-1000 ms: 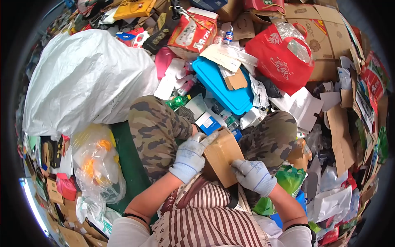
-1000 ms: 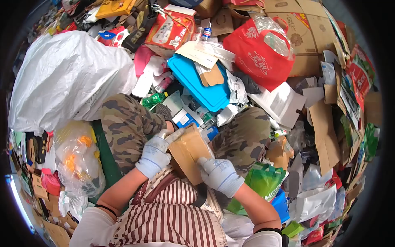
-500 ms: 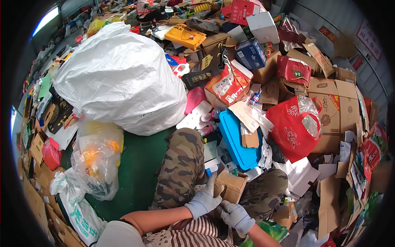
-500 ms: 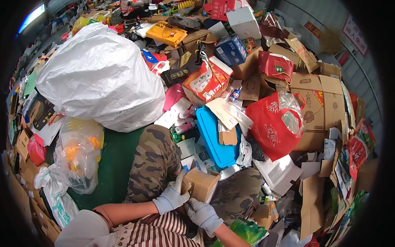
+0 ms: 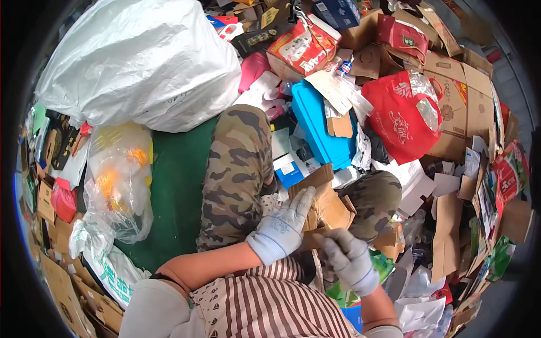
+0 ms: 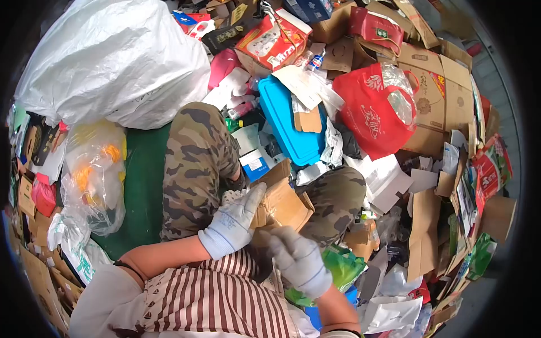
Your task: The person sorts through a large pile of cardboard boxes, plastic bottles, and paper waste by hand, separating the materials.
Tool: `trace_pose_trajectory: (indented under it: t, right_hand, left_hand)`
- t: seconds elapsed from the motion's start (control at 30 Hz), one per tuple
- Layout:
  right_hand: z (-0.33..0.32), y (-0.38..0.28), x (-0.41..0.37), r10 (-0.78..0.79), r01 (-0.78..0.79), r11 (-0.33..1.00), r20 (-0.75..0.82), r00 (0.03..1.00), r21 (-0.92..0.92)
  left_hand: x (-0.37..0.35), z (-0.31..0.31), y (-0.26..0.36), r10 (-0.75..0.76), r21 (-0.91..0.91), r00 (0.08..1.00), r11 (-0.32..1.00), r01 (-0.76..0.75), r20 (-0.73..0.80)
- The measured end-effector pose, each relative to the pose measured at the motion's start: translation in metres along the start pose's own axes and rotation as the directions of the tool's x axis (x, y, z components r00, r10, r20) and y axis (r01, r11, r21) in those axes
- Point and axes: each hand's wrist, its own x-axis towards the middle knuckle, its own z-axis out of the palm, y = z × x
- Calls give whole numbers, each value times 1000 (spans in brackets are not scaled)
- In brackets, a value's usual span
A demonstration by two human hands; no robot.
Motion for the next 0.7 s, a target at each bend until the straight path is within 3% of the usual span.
trace_pose_trajectory:
  t: [0.03, 0.07, 0.1, 0.17, 0.23, 0.33, 0.43, 0.57, 0.7]
  right_hand:
    - [-7, -16, -4, -12, 6, 993, -56, 998, -114]
    - [-13, -27, -7, -28, 2, 974, -108, 994, -229]
    - [-18, -20, -6, -27, -6, 973, -140, 990, -230]
    - [-23, -6, -1, -106, 55, 935, -128, 986, -350]
    - [-24, -8, 2, -173, 118, 880, -80, 982, -460]
    - [-24, -2, 6, -330, 245, 677, 10, 944, -694]
    - [-17, -1, 8, -366, 256, 577, 35, 930, -775]
    - [-17, 3, 16, -328, 249, 550, 68, 942, -797]
    - [-22, 11, 26, -284, 279, 527, 143, 948, -803]
  left_hand:
    - [0, 2, 2, 48, 144, 999, 989, -44, -23]
    - [0, 2, 6, 26, 133, 1000, 991, -26, 7]
    - [-1, 1, 10, 2, 123, 999, 992, -6, 35]
    - [-3, -2, 18, -32, 122, 995, 992, 20, 99]
    - [-6, -3, 28, -29, 236, 991, 972, -4, 134]
    - [-3, -10, 34, -49, 283, 972, 959, -19, 231]
    - [2, -16, 35, -57, 238, 941, 971, -25, 334]
    - [9, -25, 31, -55, 218, 907, 975, -42, 418]
    - [23, -31, 27, -92, 110, 818, 993, 35, 567]
